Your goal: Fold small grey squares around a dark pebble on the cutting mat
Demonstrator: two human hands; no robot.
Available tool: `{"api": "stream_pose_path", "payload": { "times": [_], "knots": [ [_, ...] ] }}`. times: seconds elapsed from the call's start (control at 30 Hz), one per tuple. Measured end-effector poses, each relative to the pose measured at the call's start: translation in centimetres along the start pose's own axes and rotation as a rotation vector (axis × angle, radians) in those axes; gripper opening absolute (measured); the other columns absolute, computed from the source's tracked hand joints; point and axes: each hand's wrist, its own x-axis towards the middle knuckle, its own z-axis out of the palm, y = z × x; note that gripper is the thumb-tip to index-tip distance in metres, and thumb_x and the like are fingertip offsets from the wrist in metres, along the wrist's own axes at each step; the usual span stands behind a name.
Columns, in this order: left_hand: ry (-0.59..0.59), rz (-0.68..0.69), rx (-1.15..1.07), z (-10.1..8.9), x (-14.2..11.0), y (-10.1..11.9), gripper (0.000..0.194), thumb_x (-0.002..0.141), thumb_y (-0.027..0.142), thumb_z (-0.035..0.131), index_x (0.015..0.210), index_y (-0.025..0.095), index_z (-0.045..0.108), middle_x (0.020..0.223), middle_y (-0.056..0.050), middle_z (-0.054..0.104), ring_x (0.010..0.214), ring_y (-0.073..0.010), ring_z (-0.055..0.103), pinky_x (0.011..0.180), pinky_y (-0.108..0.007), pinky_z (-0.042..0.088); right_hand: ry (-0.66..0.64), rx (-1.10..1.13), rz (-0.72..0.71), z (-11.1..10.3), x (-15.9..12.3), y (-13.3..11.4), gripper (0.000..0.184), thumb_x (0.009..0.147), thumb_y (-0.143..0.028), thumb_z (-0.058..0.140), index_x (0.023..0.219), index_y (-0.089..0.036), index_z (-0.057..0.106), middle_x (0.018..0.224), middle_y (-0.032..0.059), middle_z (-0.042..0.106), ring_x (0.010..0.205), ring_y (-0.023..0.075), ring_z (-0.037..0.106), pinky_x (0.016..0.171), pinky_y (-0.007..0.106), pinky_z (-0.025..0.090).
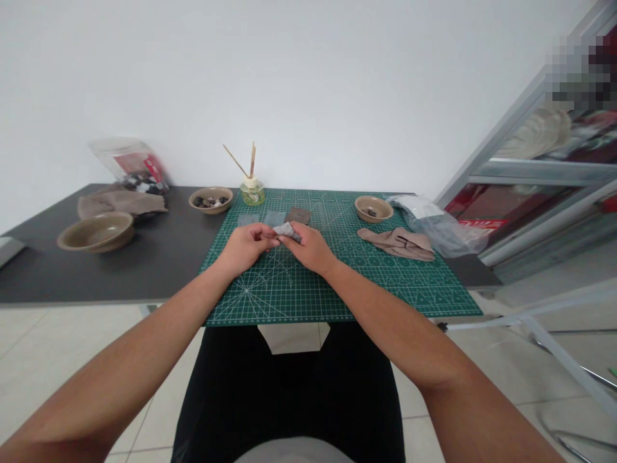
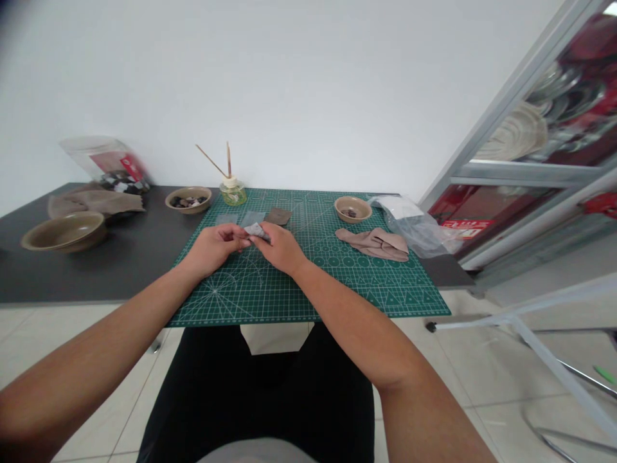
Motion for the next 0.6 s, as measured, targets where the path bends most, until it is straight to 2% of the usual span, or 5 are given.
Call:
{"api": "stream_pose_path", "payload": {
  "times": [0.3,0.6],
  "knots": [
    [-0.016,0.011,0.013,0.04,-0.01,0.07,0.024,0.062,0.037,0.077,0.07,0.018,0.064,0.062,0.003,0.061,0.059,-0.0127,0.054,0.061,-0.027,0.043,0.004,0.039,0.025,-0.23,0.03,0.12,0.015,0.088,-0.033,0.065,0.095,-0.019,0.067,0.091,0.0024,0.069,0.086,0.0175,0.061,0.079,0.029,0.045],
    [-0.006,0.021,-0.023,0.03,0.06,-0.45,0.024,0.063,0.035,0.077,0.074,0.017,0.066,0.063,0.003,0.061,0.06,-0.0121,0.053,0.061,-0.026,0.041,0.001,-0.017,-0.065,0.16,0.11,0.3,0.012,0.092,-0.032,0.058,0.092,-0.019,0.059,0.089,0.0035,0.064,0.086,0.0185,0.057,0.081,0.031,0.045]
  ]
}}
